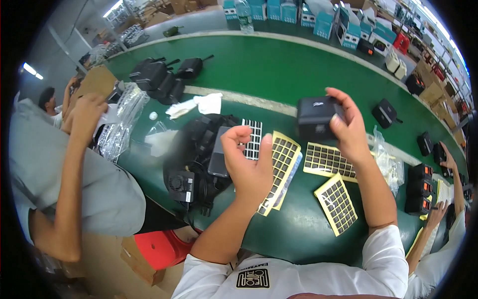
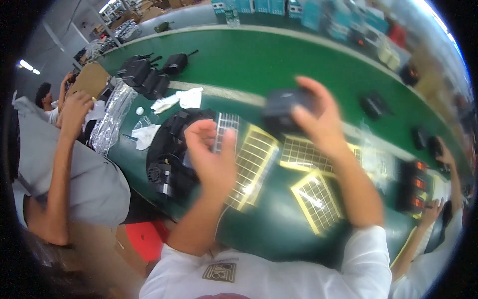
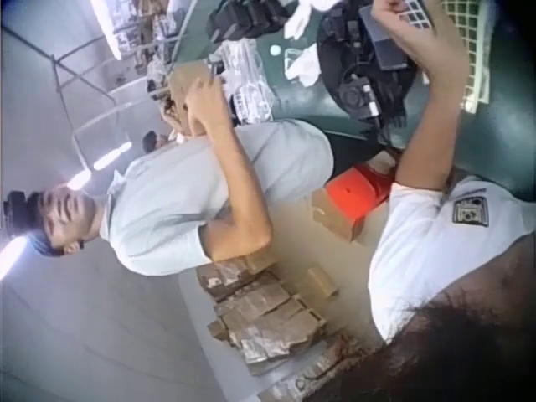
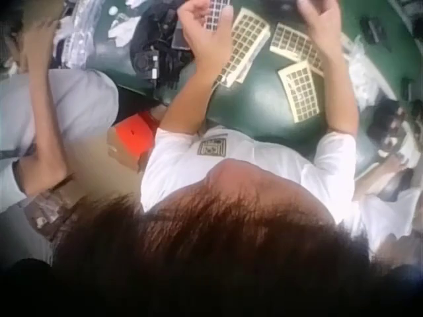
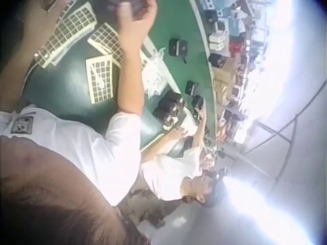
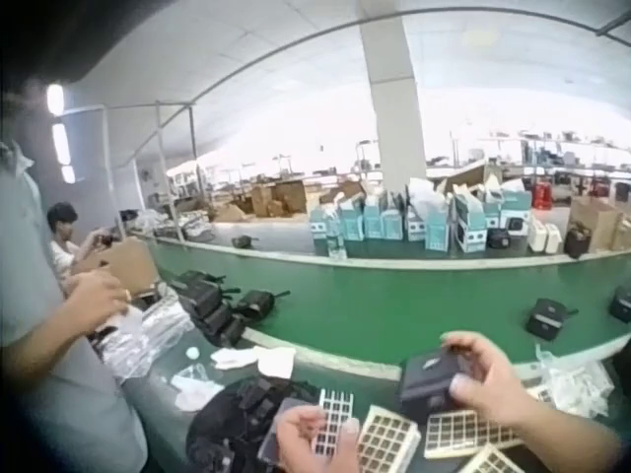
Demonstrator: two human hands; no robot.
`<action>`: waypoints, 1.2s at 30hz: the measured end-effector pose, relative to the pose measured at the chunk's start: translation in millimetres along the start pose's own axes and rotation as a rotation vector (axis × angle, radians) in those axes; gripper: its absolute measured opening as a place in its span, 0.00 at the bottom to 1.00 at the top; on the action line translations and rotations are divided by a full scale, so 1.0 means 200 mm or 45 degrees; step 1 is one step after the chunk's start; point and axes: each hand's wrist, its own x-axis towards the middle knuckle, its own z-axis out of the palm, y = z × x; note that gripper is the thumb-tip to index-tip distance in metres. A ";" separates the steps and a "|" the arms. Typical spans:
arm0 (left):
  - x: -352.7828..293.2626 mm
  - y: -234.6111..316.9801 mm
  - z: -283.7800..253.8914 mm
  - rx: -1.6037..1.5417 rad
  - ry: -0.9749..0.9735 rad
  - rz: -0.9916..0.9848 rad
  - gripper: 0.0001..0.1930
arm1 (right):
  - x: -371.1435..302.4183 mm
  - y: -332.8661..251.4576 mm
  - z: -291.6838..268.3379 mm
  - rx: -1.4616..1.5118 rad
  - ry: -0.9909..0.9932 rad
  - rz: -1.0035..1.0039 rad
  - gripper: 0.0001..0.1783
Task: The person applies small labels to plastic electronic enclosures by hand on an assembly line.
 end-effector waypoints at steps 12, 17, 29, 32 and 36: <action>-0.17 0.07 0.05 -0.158 -0.489 0.588 0.16 | 0.14 0.27 -0.65 -1.279 0.311 0.026 0.41; -0.16 0.04 0.05 -0.010 -0.628 0.643 0.15 | -0.23 -0.21 -0.30 -0.920 -0.693 0.356 0.38; -0.31 0.14 0.15 0.088 -1.335 0.531 0.24 | -0.56 -0.09 -0.28 -0.698 -0.452 0.442 0.23; -0.33 0.08 0.15 0.089 -1.263 0.480 0.20 | -0.59 -0.03 -0.27 -0.591 -0.382 0.362 0.22; -0.33 0.07 0.15 0.059 -1.218 0.220 0.17 | -0.64 0.02 -0.25 -0.595 -0.267 0.262 0.20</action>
